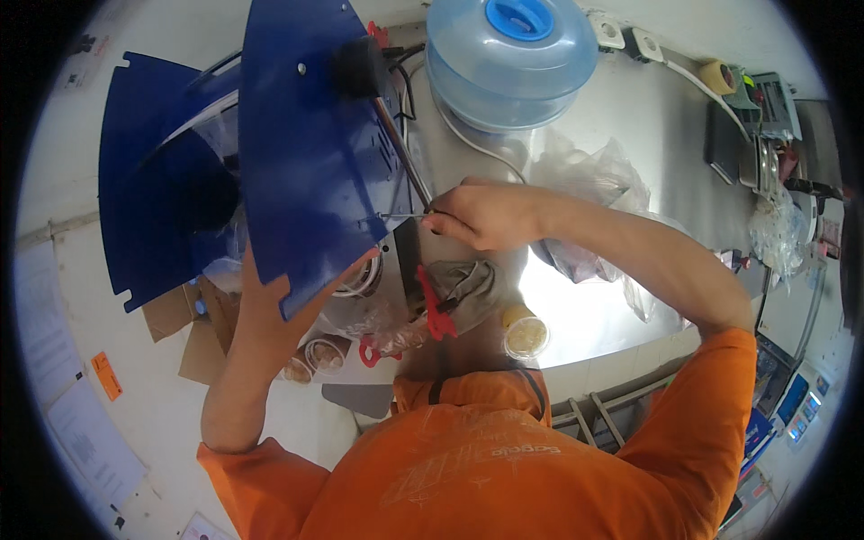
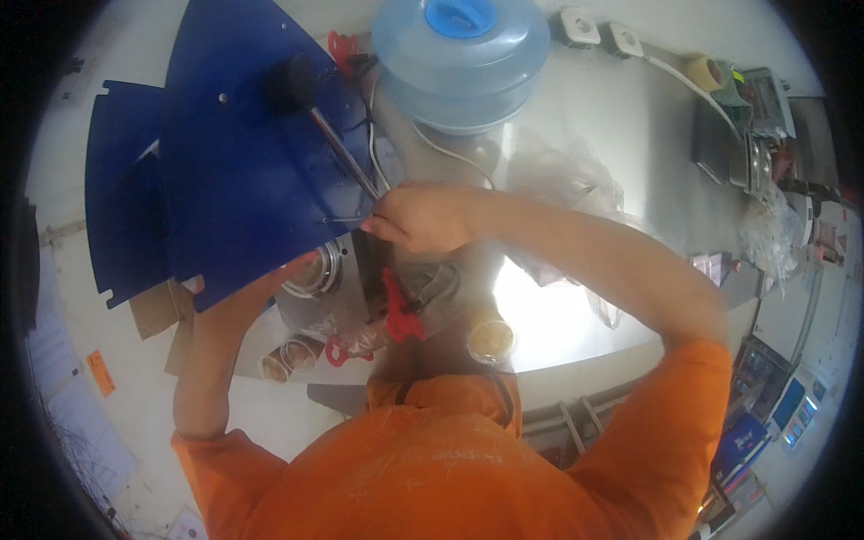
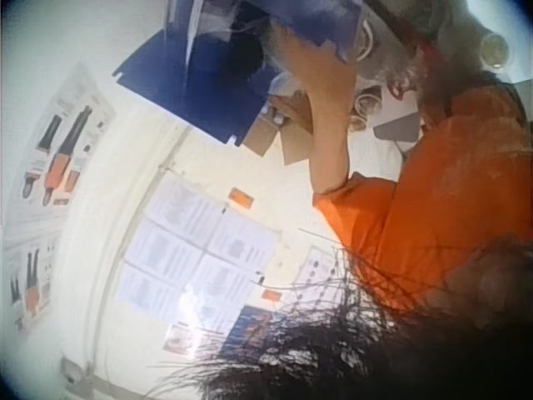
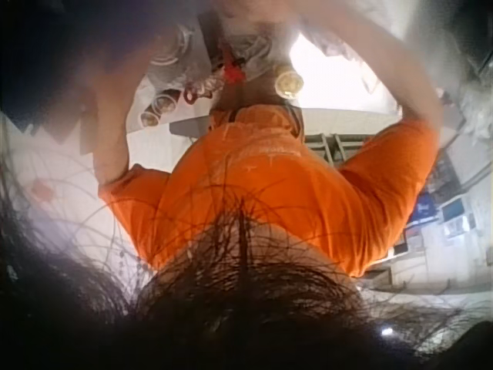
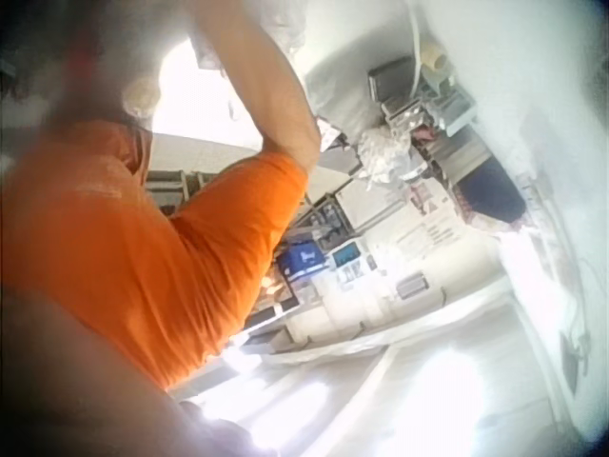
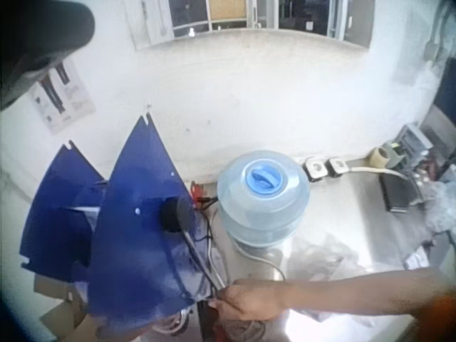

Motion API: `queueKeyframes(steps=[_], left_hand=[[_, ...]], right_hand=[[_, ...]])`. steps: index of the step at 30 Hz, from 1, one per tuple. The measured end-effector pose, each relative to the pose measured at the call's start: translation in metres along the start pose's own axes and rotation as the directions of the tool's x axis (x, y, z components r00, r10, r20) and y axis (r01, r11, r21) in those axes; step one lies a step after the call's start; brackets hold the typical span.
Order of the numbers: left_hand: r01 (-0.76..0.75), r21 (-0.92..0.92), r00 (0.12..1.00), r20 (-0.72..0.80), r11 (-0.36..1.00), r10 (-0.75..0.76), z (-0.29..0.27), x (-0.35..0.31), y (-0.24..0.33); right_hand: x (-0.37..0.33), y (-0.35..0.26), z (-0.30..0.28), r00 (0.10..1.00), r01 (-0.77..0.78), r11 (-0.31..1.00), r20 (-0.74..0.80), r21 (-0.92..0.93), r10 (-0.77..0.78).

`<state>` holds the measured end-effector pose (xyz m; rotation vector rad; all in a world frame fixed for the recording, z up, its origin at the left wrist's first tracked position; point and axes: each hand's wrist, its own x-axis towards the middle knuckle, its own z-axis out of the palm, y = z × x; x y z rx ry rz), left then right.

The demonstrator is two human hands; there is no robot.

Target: The person uses a screwdriver to tighten screws on a blue metal machine, then moves to a counter to operate a touchscreen and print a receipt. They place the receipt on a display case and open a cooler to retrieve a white item.

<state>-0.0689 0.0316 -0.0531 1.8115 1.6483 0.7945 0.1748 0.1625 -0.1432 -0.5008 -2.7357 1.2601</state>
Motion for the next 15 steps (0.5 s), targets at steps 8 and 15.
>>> queueKeyframes(steps=[8, 15], left_hand=[[-0.163, 0.165, 0.982, 0.120, 0.973, 0.145, -0.017, -0.001, 0.000], [-0.216, 0.402, 0.975, 0.126, 0.890, 0.180, -0.013, 0.005, 0.004]], right_hand=[[-0.011, -0.024, 0.005, 0.966, -0.115, 0.683, -0.242, -0.722, -0.094], [-0.012, -0.054, 0.006, 0.906, -0.312, 0.828, -0.407, -0.466, 0.112]])
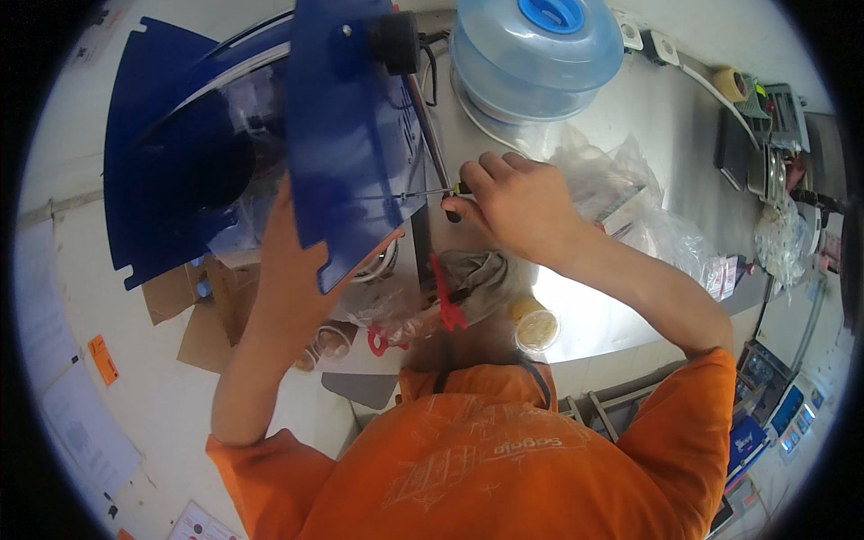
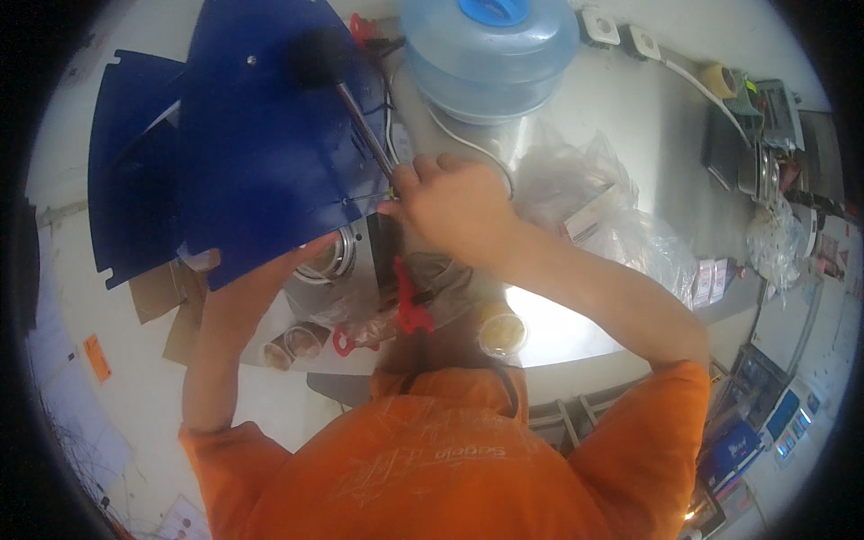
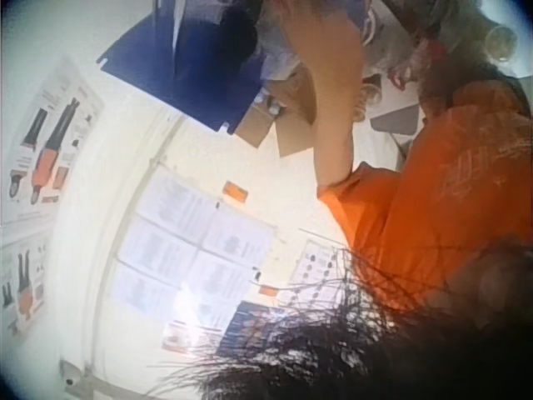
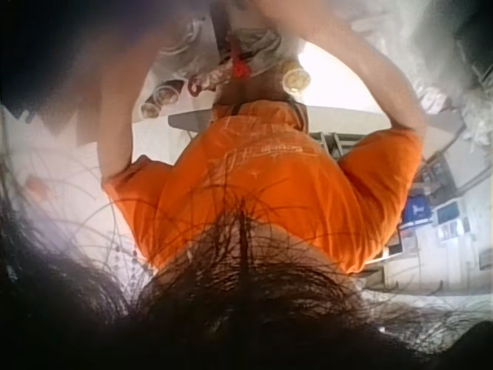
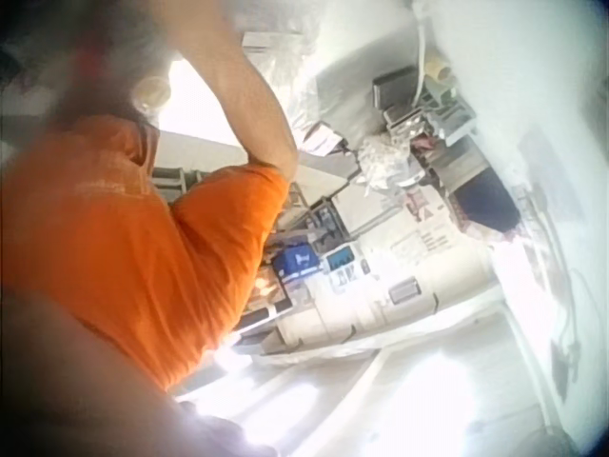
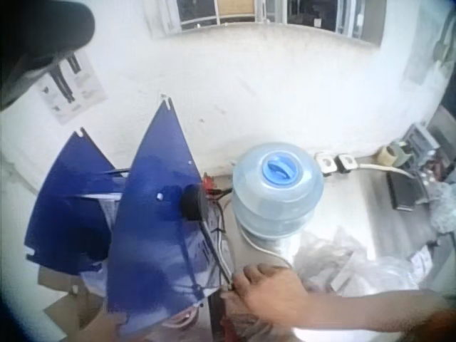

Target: The person uses a screwdriver to tighten screws on a blue metal machine, then moves to a counter to operate a touchscreen and print a receipt. They place the receipt on a display case and open a cooler to retrieve a white item.

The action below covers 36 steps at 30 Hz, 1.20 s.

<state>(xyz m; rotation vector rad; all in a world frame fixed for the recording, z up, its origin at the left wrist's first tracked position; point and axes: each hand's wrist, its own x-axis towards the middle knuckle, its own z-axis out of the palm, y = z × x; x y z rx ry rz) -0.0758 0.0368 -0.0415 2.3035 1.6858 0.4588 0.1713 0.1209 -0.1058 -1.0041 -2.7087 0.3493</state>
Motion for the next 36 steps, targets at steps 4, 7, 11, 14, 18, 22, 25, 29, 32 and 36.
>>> queueKeyframes(steps=[4, 7, 11, 14, 18, 22, 25, 29, 32, 36], left_hand=[[0.270, 0.096, 0.963, -0.015, 0.958, -0.270, 0.010, -0.001, 0.049], [0.217, -0.141, 0.906, -0.339, 0.966, -0.253, 0.014, -0.020, 0.094], [0.252, -0.935, 0.732, 0.018, 0.247, -0.681, 0.095, -0.037, 0.123], [0.042, -0.936, 0.680, 0.283, -0.349, -0.677, 0.134, 0.000, 0.118], [-0.121, -0.902, 0.612, 0.261, -0.414, -0.746, 0.154, 0.027, 0.104], [-0.129, -0.929, 0.657, 0.183, -0.348, -0.732, 0.166, 0.028, 0.089], [-0.107, -0.934, 0.652, 0.192, -0.340, -0.734, 0.163, 0.031, 0.092], [-0.084, -0.923, 0.723, 0.203, -0.376, -0.660, 0.164, 0.025, 0.092], [-0.050, -0.918, 0.754, 0.223, -0.393, -0.617, 0.153, 0.027, 0.097], [-0.022, -0.942, 0.730, 0.214, -0.335, -0.649, 0.158, 0.027, 0.094]], right_hand=[[-0.005, 0.009, -0.009, 0.989, -0.069, 0.957, 0.147, 0.283, 0.028], [-0.009, 0.006, -0.008, 0.986, -0.105, 0.921, 0.161, 0.375, 0.047], [-0.014, -0.002, -0.002, 0.996, 0.064, 0.953, -0.084, 0.296, -0.041], [-0.017, -0.001, 0.007, 0.978, 0.149, 0.955, -0.179, 0.258, -0.104], [-0.015, 0.007, 0.011, 0.943, 0.261, 0.958, -0.242, 0.120, -0.227], [-0.014, 0.014, -0.012, 0.996, -0.066, 0.965, -0.044, 0.253, 0.079], [-0.010, 0.032, -0.031, 0.797, -0.517, 0.706, 0.572, 0.483, 0.192], [-0.016, 0.031, -0.018, 0.889, -0.425, 0.669, 0.420, 0.610, 0.181], [-0.024, 0.029, -0.002, 0.978, -0.203, 0.693, 0.113, 0.692, 0.174], [-0.014, 0.026, -0.013, 0.929, -0.360, 0.692, 0.308, 0.626, 0.204]])
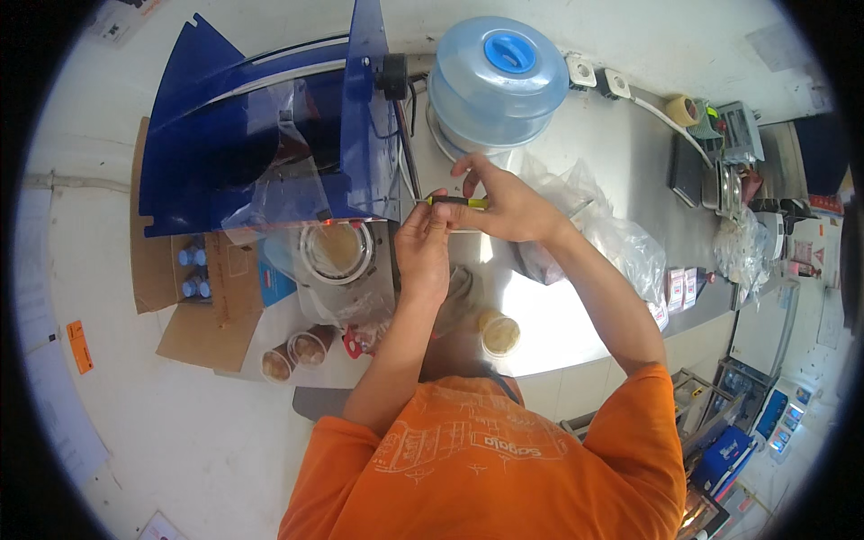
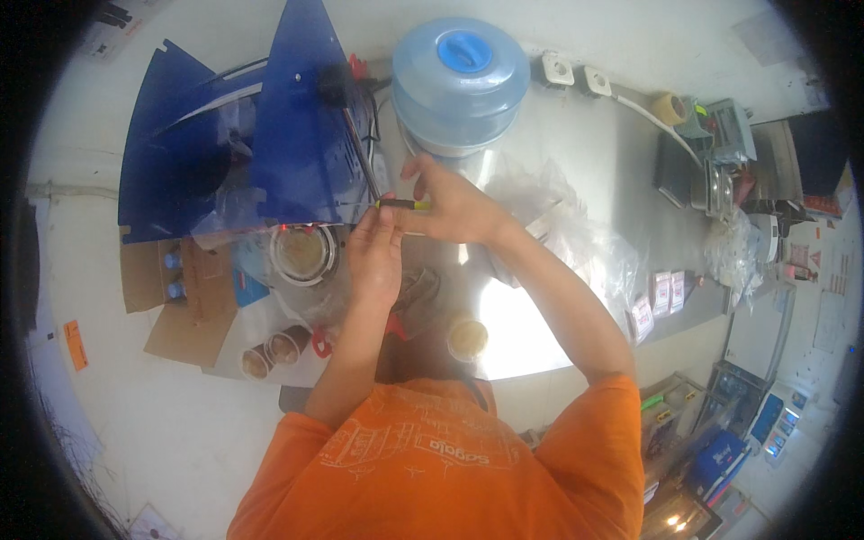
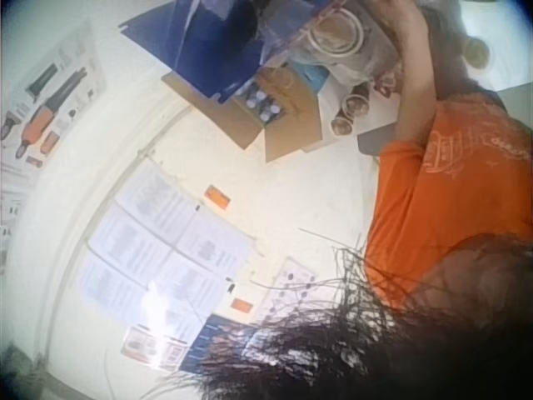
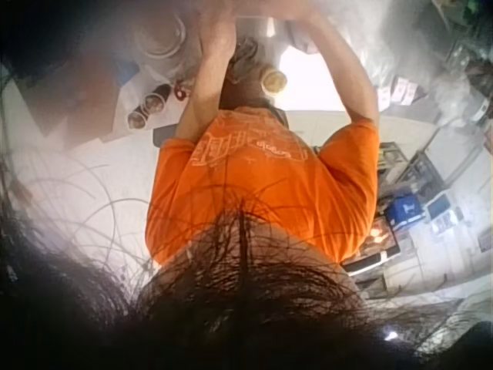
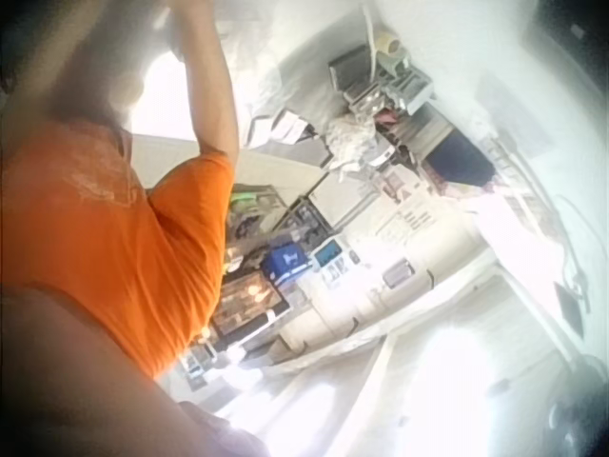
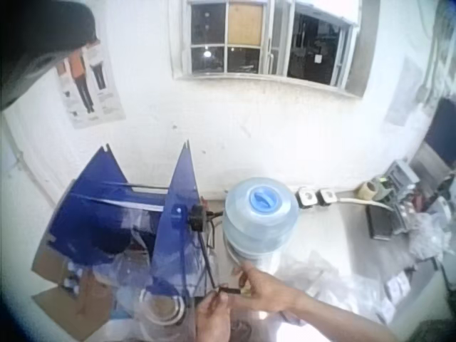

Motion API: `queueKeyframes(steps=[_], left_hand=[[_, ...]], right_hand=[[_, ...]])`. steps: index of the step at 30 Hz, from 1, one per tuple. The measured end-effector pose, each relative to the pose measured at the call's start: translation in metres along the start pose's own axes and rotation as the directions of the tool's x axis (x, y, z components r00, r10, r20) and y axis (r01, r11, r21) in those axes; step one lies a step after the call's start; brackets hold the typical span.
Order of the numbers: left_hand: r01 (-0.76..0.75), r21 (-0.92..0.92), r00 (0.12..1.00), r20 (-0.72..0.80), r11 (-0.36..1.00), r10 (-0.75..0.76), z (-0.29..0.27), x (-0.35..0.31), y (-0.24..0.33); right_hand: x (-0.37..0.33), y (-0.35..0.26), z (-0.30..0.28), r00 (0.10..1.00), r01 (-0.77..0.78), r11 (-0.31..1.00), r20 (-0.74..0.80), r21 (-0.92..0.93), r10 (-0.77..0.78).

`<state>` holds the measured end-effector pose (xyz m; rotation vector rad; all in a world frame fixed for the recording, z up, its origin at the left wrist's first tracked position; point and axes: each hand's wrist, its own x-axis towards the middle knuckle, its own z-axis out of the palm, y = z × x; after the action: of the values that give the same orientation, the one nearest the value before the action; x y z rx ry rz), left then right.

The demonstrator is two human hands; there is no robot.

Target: The person uses a screwdriver to tighten screws on a blue metal machine, then moves to a counter to operate a touchscreen and print a receipt. They place the receipt on a display case and open a cooler to retrieve a white item.

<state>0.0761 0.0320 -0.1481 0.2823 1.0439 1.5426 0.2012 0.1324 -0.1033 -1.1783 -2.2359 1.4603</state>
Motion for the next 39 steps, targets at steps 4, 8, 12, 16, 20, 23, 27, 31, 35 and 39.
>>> queueKeyframes(steps=[4, 8, 12, 16, 20, 23, 27, 31, 35, 39], left_hand=[[-0.015, -0.026, 0.999, 0.039, 1.000, 0.016, 0.003, 0.002, 0.002], [0.011, -0.080, 1.000, 0.012, 0.997, -0.010, 0.000, 0.004, 0.002], [-0.012, -0.087, 1.000, 0.011, 0.996, 0.013, 0.000, 0.004, 0.002], [-0.016, -0.071, 0.999, -0.040, 0.997, 0.013, -0.003, 0.007, -0.003], [0.033, -0.461, 0.992, -0.094, 0.887, -0.086, -0.011, 0.009, 0.002], [0.051, -0.636, 0.992, -0.055, 0.770, -0.111, -0.013, 0.009, 0.002], [0.085, -0.734, 0.982, -0.052, 0.674, -0.180, -0.005, 0.004, 0.007], [0.115, -0.783, 0.972, -0.039, 0.611, -0.233, -0.006, 0.005, 0.009], [0.109, -0.786, 0.970, -0.049, 0.608, -0.237, -0.007, -0.001, 0.008], [0.122, -0.756, 0.975, -0.029, 0.643, -0.219, -0.009, -0.002, 0.010]], right_hand=[[0.013, 0.010, -0.008, 0.990, 0.023, 0.993, 0.140, -0.114, -0.007], [0.006, 0.005, -0.009, 0.988, 0.152, 0.982, 0.024, -0.110, -0.150], [0.009, 0.005, -0.004, 0.981, 0.185, 0.974, -0.025, -0.129, -0.190], [0.016, 0.008, -0.008, 0.985, 0.173, 0.951, 0.067, -0.256, -0.161], [0.007, -0.002, -0.010, 0.984, 0.168, 0.962, -0.024, -0.215, -0.177], [0.007, -0.006, -0.008, 0.976, 0.195, 0.959, -0.051, -0.204, -0.210], [0.017, -0.006, -0.012, 0.993, 0.073, 0.961, 0.108, -0.268, -0.045], [0.011, -0.008, -0.016, 0.980, 0.198, 0.949, 0.061, -0.245, -0.189], [0.003, -0.008, -0.012, 0.985, 0.174, 0.953, 0.031, -0.248, -0.171], [0.010, 0.003, -0.008, 0.981, 0.187, 0.934, 0.100, -0.305, -0.164]])
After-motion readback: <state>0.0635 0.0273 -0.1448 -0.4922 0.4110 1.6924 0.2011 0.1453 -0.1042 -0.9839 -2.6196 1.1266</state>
